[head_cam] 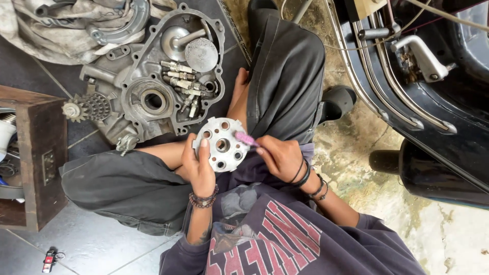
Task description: Cleaning a motorcycle engine component using a toothbrush while sitting on the floor.
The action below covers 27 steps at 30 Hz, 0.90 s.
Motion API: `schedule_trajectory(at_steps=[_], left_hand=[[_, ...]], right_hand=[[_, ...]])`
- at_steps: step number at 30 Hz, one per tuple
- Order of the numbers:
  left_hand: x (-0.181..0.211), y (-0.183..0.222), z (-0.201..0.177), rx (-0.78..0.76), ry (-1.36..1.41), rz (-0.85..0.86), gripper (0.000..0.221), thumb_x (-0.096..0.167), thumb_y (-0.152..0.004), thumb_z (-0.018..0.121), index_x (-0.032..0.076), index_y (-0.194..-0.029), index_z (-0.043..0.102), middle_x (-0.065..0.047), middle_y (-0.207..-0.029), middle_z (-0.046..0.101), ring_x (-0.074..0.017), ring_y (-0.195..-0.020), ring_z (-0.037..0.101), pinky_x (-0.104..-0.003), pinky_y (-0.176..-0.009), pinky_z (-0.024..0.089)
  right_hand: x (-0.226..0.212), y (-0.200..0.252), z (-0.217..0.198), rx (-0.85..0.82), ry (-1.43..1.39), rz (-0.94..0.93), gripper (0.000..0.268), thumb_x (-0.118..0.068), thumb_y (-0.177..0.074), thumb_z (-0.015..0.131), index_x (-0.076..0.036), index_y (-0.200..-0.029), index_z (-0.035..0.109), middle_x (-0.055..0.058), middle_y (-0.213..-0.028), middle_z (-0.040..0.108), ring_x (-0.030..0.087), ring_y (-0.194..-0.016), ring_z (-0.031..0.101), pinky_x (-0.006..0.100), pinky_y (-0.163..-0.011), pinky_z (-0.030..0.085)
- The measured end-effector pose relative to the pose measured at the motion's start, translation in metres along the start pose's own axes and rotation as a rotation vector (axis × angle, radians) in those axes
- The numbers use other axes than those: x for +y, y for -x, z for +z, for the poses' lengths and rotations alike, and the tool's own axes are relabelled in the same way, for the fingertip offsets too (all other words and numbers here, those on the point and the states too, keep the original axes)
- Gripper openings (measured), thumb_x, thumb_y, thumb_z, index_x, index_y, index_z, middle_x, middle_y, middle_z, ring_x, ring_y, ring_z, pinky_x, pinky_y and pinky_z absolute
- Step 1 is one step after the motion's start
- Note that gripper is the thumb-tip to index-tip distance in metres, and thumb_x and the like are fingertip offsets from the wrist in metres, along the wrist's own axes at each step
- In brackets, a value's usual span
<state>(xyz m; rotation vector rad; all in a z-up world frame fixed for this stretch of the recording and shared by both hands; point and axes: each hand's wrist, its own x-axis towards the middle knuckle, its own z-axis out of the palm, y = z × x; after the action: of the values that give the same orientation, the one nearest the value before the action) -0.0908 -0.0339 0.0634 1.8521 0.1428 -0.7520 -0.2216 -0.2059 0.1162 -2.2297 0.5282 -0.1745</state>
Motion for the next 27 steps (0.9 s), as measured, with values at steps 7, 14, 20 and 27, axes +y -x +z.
schedule_trajectory(at_steps=[7, 14, 20, 27], left_hand=[[0.057, 0.001, -0.004, -0.137, -0.134, 0.378, 0.040, 0.025, -0.108, 0.053, 0.013, -0.070, 0.047, 0.000, -0.051, 0.040, -0.0084, -0.049, 0.041, -0.022, -0.052, 0.043], [0.043, -0.003, -0.007, -0.144, -0.138, 0.393, 0.037, 0.018, -0.108, 0.051, 0.009, -0.072, 0.044, -0.004, -0.056, 0.040, -0.0057, -0.067, 0.044, -0.027, -0.061, 0.043], [0.049, 0.003, -0.007, -0.178, -0.081, 0.364, 0.035, 0.020, -0.106, 0.053, 0.008, -0.073, 0.048, -0.001, -0.059, 0.037, -0.0075, -0.065, 0.039, -0.027, -0.060, 0.040], [0.044, -0.002, 0.002, -0.155, -0.060, 0.372, 0.033, 0.016, -0.106, 0.054, 0.008, -0.074, 0.048, 0.000, -0.059, 0.036, -0.0075, -0.062, 0.038, -0.025, -0.059, 0.040]], right_hand=[[0.006, -0.006, -0.004, -0.140, 0.041, -0.138, 0.020, -0.024, -0.105, 0.046, -0.015, -0.097, 0.061, 0.002, -0.069, 0.053, 0.026, -0.053, 0.064, 0.036, -0.048, 0.051], [-0.008, -0.007, -0.001, -0.236, 0.030, -0.226, 0.019, -0.025, -0.104, 0.048, -0.015, -0.089, 0.055, 0.005, -0.072, 0.054, 0.030, -0.055, 0.065, 0.044, -0.050, 0.050], [0.036, -0.011, -0.030, -0.006, 0.101, 0.001, 0.018, -0.029, -0.105, 0.050, -0.019, -0.105, 0.065, -0.004, -0.068, 0.055, 0.024, -0.055, 0.065, 0.033, -0.054, 0.054], [0.010, -0.006, -0.012, -0.127, 0.030, -0.182, 0.021, -0.027, -0.105, 0.048, -0.016, -0.090, 0.059, 0.004, -0.067, 0.054, 0.030, -0.056, 0.064, 0.040, -0.050, 0.052]])
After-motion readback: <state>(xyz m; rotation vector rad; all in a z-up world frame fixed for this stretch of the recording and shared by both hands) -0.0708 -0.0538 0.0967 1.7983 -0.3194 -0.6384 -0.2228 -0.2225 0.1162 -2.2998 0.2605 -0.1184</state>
